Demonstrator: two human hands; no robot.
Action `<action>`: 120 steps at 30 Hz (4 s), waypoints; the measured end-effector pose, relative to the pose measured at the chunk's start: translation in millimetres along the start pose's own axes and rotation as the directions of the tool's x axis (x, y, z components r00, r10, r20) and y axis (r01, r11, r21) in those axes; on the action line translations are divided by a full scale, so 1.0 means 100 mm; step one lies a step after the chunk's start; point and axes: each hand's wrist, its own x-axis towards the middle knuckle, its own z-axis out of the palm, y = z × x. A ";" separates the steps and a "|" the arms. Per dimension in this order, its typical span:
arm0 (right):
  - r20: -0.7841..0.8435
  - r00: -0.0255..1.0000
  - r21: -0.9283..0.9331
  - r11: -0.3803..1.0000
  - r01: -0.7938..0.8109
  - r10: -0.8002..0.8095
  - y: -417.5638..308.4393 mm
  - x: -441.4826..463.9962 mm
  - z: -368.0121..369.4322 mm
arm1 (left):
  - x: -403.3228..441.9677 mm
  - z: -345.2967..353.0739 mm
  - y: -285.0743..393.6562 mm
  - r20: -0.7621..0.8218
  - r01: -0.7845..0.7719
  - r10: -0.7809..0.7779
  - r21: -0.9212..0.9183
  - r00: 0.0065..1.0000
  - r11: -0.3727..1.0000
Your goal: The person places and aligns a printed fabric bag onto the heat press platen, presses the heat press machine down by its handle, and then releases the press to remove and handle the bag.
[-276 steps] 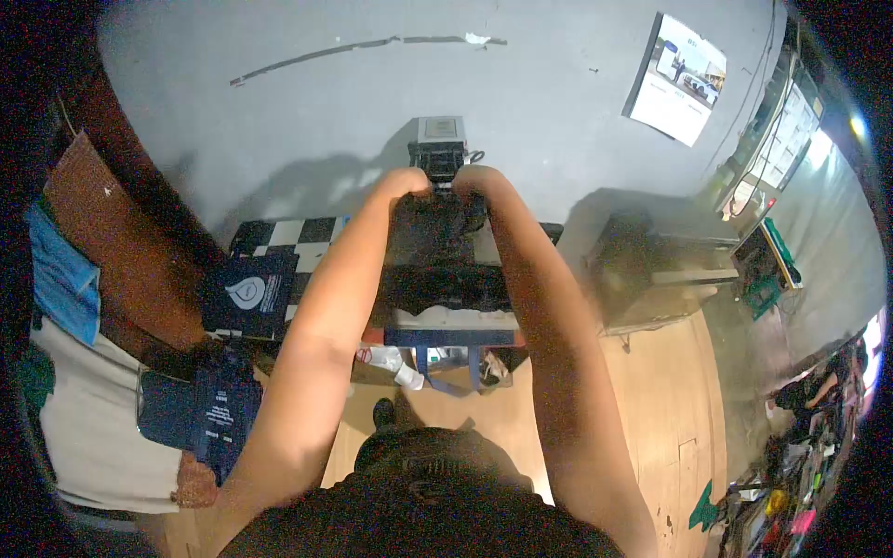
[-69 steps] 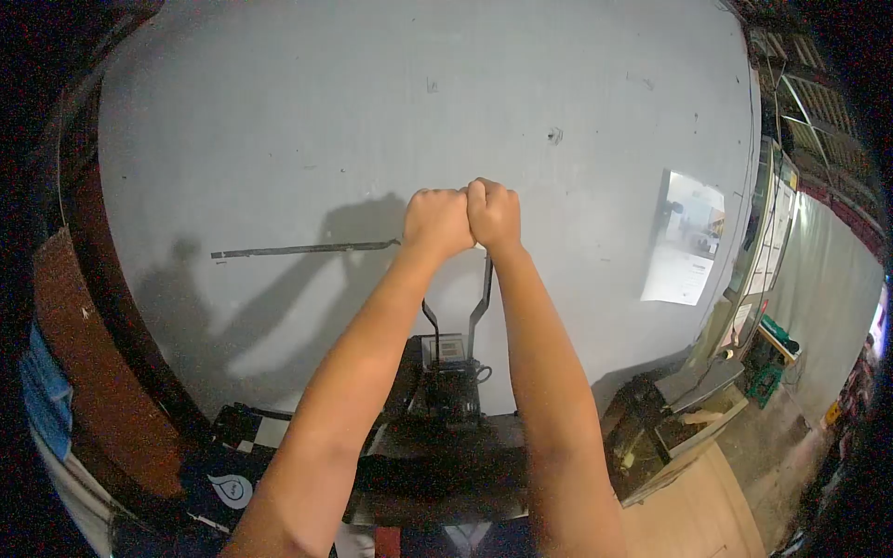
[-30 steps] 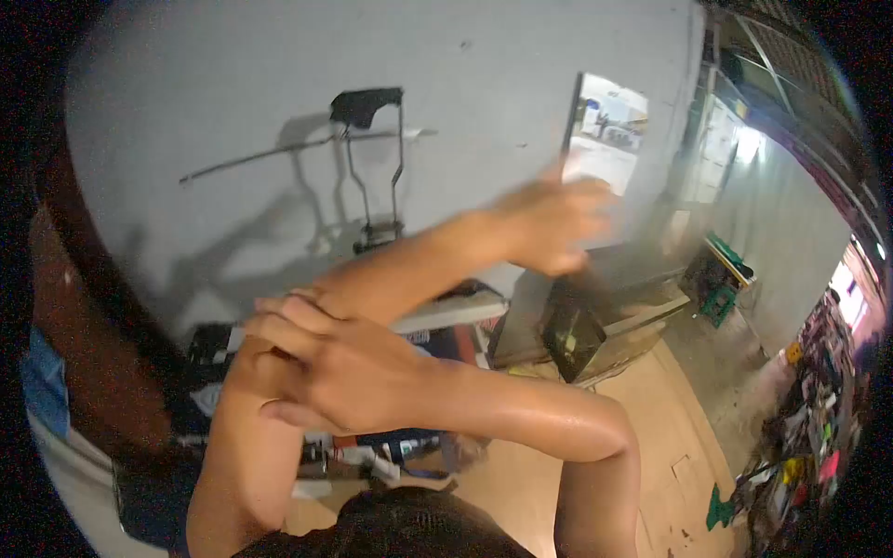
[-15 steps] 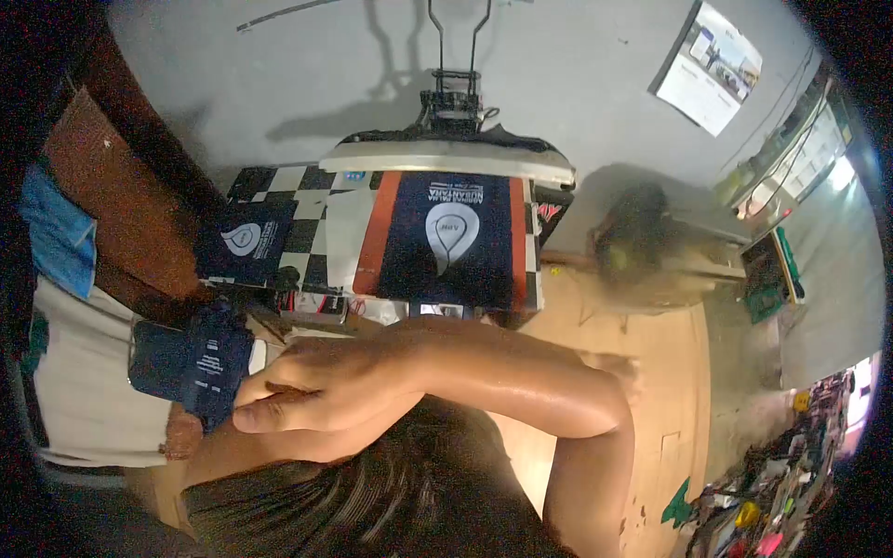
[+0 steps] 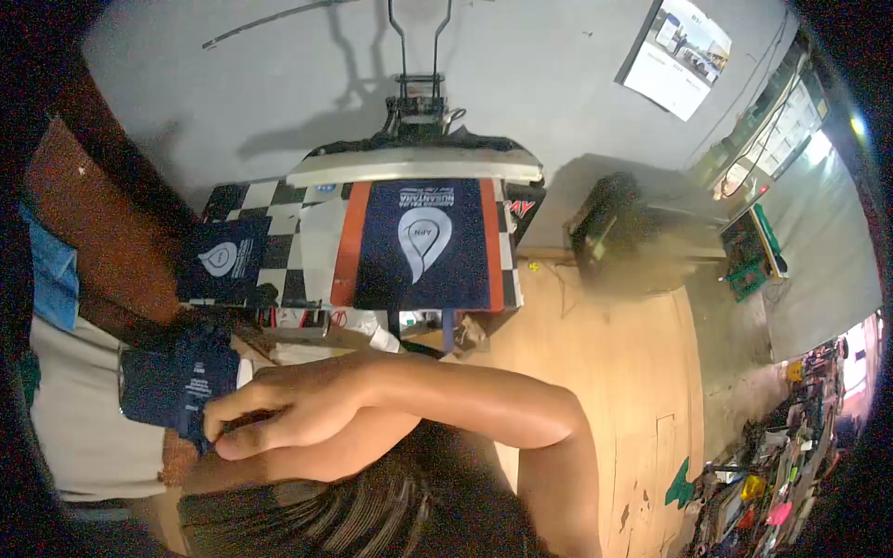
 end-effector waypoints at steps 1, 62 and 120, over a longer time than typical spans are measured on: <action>-0.004 1.000 -0.009 1.000 -0.007 0.007 0.05 -0.02 -0.06 | -0.05 -0.01 -0.02 0.000 0.011 -0.011 -0.005 1.000 1.000; 0.239 0.969 -0.085 0.996 -0.037 0.057 0.58 0.59 0.27 | -0.51 0.19 0.46 -0.077 0.054 -0.059 -0.071 0.995 0.996; -0.958 -0.107 -0.208 0.900 -0.383 -0.267 2.56 -1.03 -0.23 | -2.07 -0.62 -0.57 -0.345 0.273 -0.507 -0.542 0.790 0.795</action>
